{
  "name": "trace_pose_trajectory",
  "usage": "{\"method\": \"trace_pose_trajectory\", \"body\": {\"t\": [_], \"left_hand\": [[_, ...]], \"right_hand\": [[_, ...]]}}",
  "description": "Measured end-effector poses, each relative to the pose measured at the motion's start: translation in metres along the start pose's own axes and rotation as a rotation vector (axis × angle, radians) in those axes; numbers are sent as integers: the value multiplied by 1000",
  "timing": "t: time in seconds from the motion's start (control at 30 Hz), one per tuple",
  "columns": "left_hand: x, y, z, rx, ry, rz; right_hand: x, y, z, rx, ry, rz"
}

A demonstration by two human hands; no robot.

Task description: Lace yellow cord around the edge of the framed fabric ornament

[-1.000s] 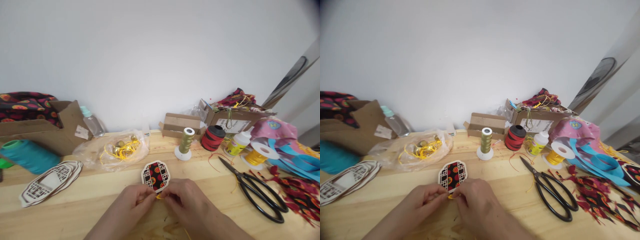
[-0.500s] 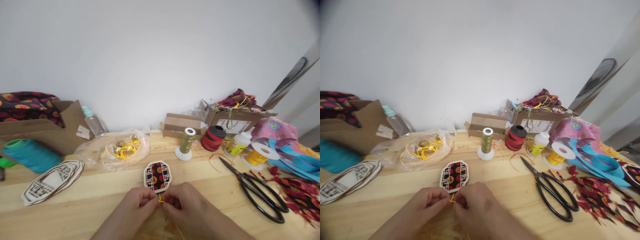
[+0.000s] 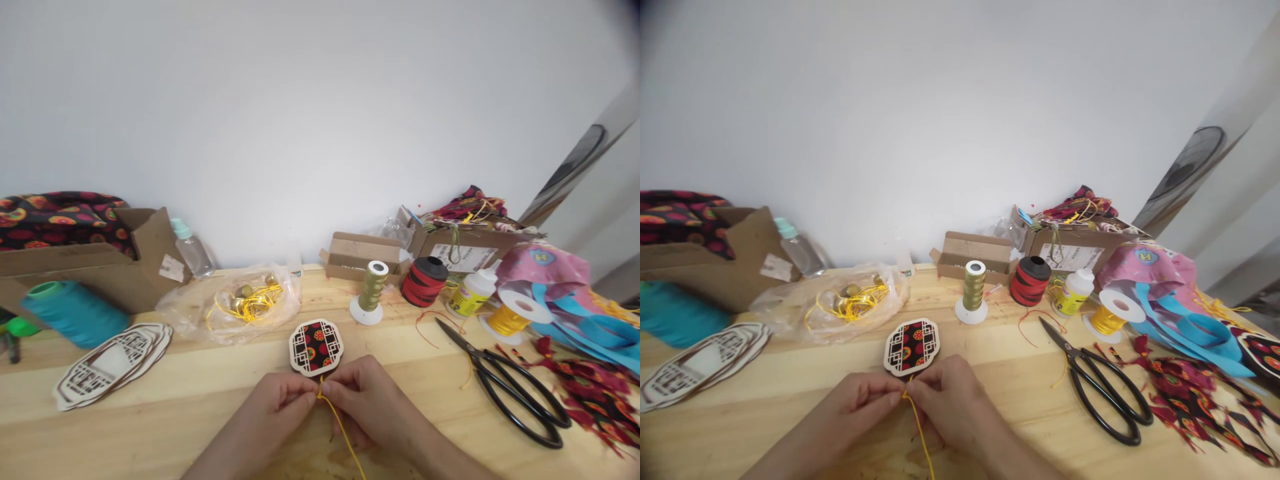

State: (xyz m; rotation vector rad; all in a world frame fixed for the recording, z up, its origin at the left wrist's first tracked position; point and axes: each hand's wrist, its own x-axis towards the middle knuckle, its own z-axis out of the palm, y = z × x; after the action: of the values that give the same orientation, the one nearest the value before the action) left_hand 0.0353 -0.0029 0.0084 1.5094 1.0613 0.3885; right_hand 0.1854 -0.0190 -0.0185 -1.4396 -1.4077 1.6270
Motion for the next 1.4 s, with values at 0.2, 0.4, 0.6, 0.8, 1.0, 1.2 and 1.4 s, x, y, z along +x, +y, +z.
{"method": "trace_pose_trajectory", "body": {"t": [0.2,0.4,0.6,0.8,1.0,1.2,1.4], "left_hand": [[1,-4,1,-5,-7,4],[3,-11,3,29,62,-27],[3,-9,3,110,134,-33],[2,-10,1,24,90,-38],[4,-7,1,-104,107,-99],[7,-11,3,-128,83,-88],[4,-7,0,-110,48,-77]], "right_hand": [[-1,-8,0,73,54,20],[-1,-12,2,69,135,3],[0,-11,2,65,169,-10],[-1,-13,-3,57,94,21],[-2,-13,-4,76,92,-14],[-1,-13,-4,116,103,-27],[-2,-15,-2,130,121,-8]]}}
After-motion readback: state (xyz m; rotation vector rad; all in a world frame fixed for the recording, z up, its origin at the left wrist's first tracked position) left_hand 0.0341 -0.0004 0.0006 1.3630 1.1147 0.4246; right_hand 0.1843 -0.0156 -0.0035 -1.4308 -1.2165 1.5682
